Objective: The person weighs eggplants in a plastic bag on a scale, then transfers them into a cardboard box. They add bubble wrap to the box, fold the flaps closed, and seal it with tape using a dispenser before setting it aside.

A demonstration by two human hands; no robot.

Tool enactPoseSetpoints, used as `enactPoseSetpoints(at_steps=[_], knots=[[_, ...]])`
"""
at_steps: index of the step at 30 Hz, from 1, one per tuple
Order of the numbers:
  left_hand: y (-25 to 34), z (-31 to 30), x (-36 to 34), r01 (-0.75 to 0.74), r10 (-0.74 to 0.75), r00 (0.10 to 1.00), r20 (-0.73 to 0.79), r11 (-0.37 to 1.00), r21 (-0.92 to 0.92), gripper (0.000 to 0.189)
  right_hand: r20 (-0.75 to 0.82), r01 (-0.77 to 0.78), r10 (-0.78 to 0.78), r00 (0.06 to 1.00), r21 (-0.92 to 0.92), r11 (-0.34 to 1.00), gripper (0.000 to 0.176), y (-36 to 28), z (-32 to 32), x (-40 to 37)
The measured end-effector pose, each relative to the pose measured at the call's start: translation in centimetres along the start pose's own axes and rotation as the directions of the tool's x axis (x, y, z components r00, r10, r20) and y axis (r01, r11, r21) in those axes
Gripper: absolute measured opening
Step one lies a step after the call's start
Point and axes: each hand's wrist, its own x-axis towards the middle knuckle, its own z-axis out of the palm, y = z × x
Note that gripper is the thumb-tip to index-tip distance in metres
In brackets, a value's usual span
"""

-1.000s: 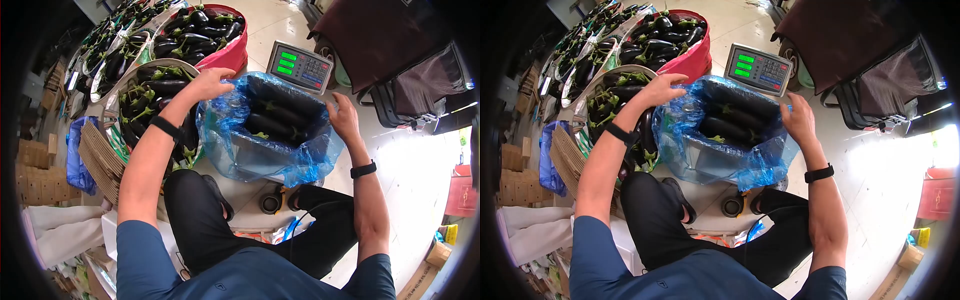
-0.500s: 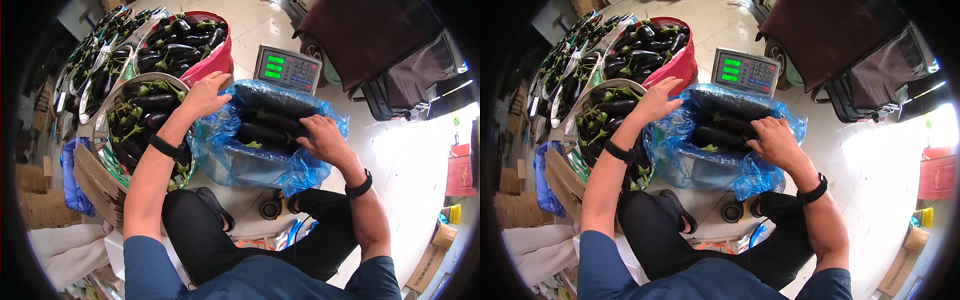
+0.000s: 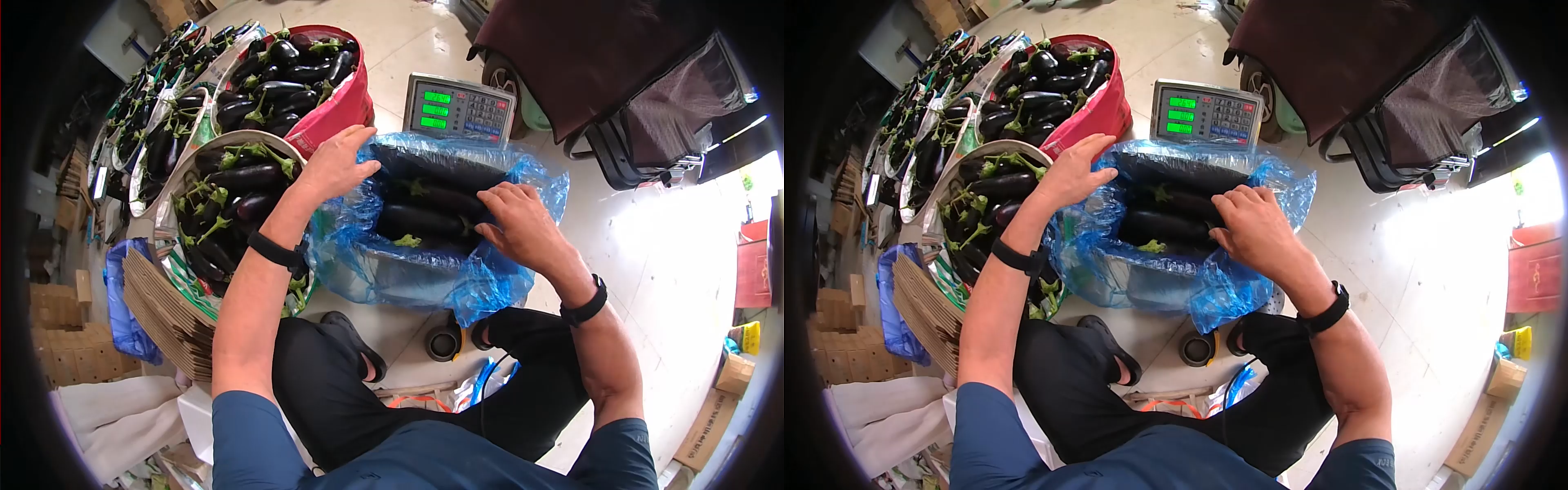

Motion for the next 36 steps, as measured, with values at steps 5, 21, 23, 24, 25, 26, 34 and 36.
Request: enactPoseSetpoints(at_steps=[5,21,23,24,25,26,34,36], knots=[[0.3,-0.2,-0.5,-0.020,0.021,0.999,-0.040,0.999,0.030,0.060,0.007,0.020,-0.021,1.000,0.011,1.000,0.045,0.0,0.3,-0.1],[7.1,3.0,0.1,-0.414,0.415,0.908,0.057,0.910,-0.030,0.049,0.029,-0.520,0.519,0.854,0.062,0.852,0.052,3.7,0.6,0.8],[8.2,3.4,-0.1,-0.384,0.362,0.895,0.261,0.923,0.036,0.052,-0.071,-0.541,0.547,0.834,0.095,0.836,0.054,6.9,2.3,1.4],[9.1,3.2,-0.3,-0.379,0.340,0.870,0.357,0.924,0.042,0.052,-0.081,-0.609,0.627,0.775,0.170,0.774,0.050,8.1,2.5,2.0],[10.1,2.6,-0.6,-0.375,0.314,0.838,0.447,0.925,0.053,0.053,-0.088,-0.664,0.699,0.710,0.246,0.706,0.047,8.9,2.2,2.8],[11.0,1.8,-1.3,-0.381,0.338,0.824,0.454,0.924,0.004,0.053,-0.093,-0.664,0.700,0.708,0.247,0.706,0.047,9.4,2.1,3.5],[14.9,-2.9,-5.7,-0.287,0.321,0.869,0.375,0.947,-0.146,0.056,-0.122,-0.057,0.098,0.988,0.302,0.952,0.043,11.3,4.4,7.7],[14.8,-3.4,-6.0,-0.234,0.291,0.878,0.379,0.953,-0.191,0.056,0.165,-0.362,0.322,0.932,0.381,0.851,0.055,13.5,7.3,7.7]])
